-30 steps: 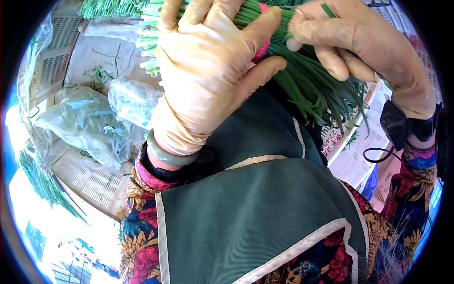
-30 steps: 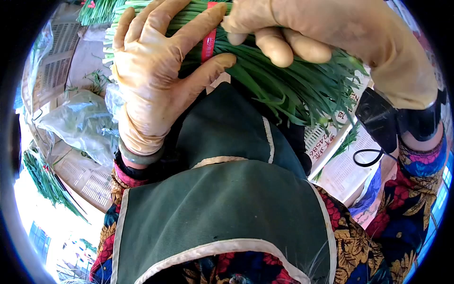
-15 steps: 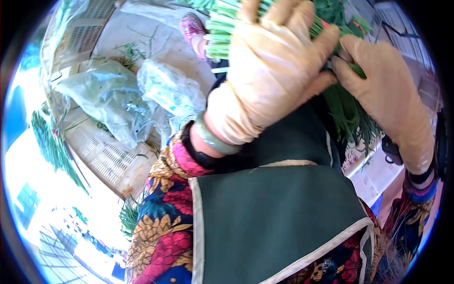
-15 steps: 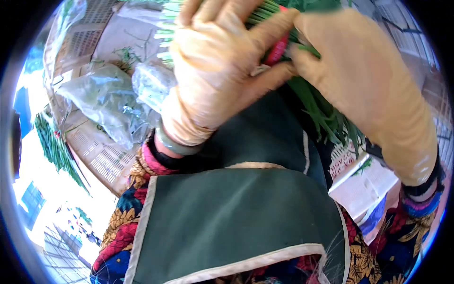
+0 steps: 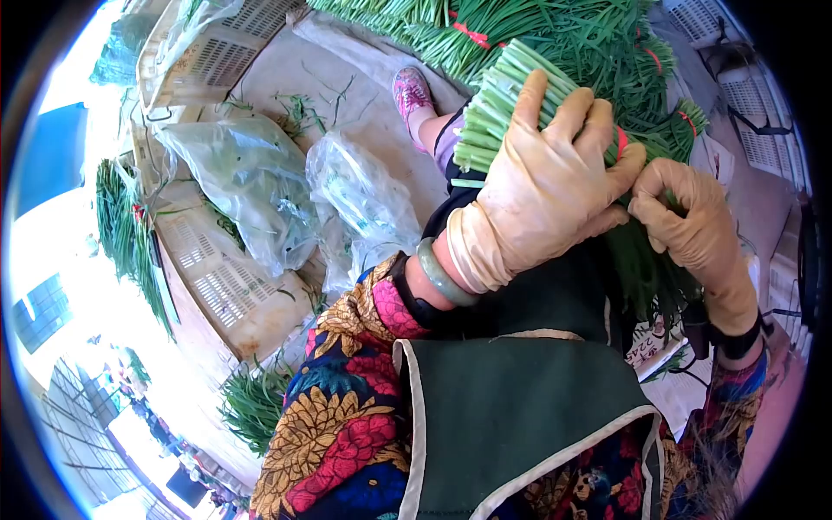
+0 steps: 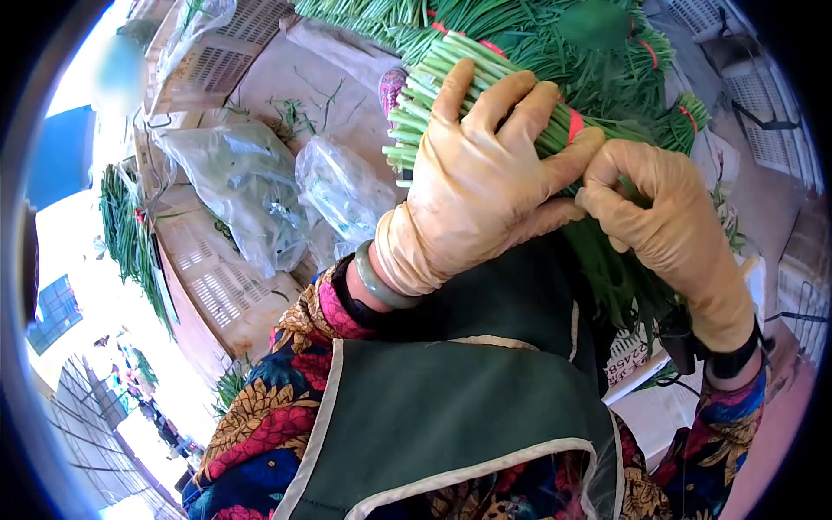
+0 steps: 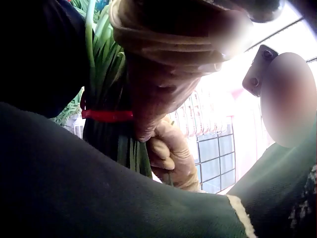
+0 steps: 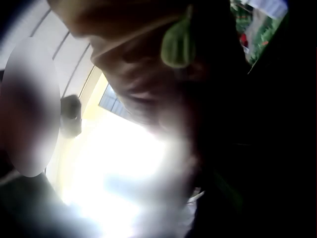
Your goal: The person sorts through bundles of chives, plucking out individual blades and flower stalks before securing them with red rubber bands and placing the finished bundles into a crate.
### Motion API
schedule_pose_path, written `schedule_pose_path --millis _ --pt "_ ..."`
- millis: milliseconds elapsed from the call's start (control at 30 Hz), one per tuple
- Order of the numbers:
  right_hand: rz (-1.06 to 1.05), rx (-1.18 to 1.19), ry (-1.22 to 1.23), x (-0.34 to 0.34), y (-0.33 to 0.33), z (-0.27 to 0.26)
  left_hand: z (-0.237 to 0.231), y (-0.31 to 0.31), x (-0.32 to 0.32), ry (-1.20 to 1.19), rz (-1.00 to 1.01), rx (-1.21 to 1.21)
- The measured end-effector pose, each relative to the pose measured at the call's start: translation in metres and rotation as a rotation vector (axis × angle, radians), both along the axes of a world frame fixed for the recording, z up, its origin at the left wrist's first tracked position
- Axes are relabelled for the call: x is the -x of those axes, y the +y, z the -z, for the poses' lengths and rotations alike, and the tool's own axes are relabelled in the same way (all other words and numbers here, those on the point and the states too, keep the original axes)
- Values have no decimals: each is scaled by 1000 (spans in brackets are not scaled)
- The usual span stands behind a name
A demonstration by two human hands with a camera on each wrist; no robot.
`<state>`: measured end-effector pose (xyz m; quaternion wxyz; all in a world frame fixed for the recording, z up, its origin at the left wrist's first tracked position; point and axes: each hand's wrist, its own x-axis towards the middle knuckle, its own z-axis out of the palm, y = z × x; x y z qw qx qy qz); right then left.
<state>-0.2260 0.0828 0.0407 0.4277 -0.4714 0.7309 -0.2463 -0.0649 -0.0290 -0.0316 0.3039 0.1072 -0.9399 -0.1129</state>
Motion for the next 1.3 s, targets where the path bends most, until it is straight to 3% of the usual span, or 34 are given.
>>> schedule_pose_path --millis 67,167,333,400,467,533,600,700,833,867,967,1000,1067,1100,1233,1300 --pt "20 -266 -185 7 -12 -18 -8 1 -2 -107 -13 -9" --pt "102 -27 -225 26 -2 -27 -11 1 -7 -140 -7 -11" --pt "302 497 -654 62 77 -13 -27 6 -26 -251 111 160" --pt "212 569 -754 93 114 7 -30 8 -24 -307 140 169" --pt "370 550 -713 95 160 6 -24 13 -16 -332 180 166" --pt "602 472 -510 77 185 4 -15 16 0 -316 228 188" --pt "642 336 -391 83 213 23 -8 26 16 -281 254 236" --pt "733 272 -293 86 217 11 -7 0 40 -267 303 132" --pt "624 253 -251 76 245 6 -18 -15 65 -398 340 25" --pt "619 212 -208 69 238 2 -22 -25 71 -317 364 -23" --pt "623 -40 -339 58 203 -12 -27 -71 91 -516 196 -706" --pt "566 24 -345 53 198 -2 -25 -84 98 -458 320 -883" --pt "537 65 -455 47 181 -2 -50 -106 106 -601 236 -865" --pt "533 82 -469 38 206 12 -49 -82 104 -614 237 -853" --pt "479 162 -389 31 163 -4 -73 -112 81 -515 212 -978" --pt "428 279 -279 28 135 -11 -81 -111 65 -320 230 -942"
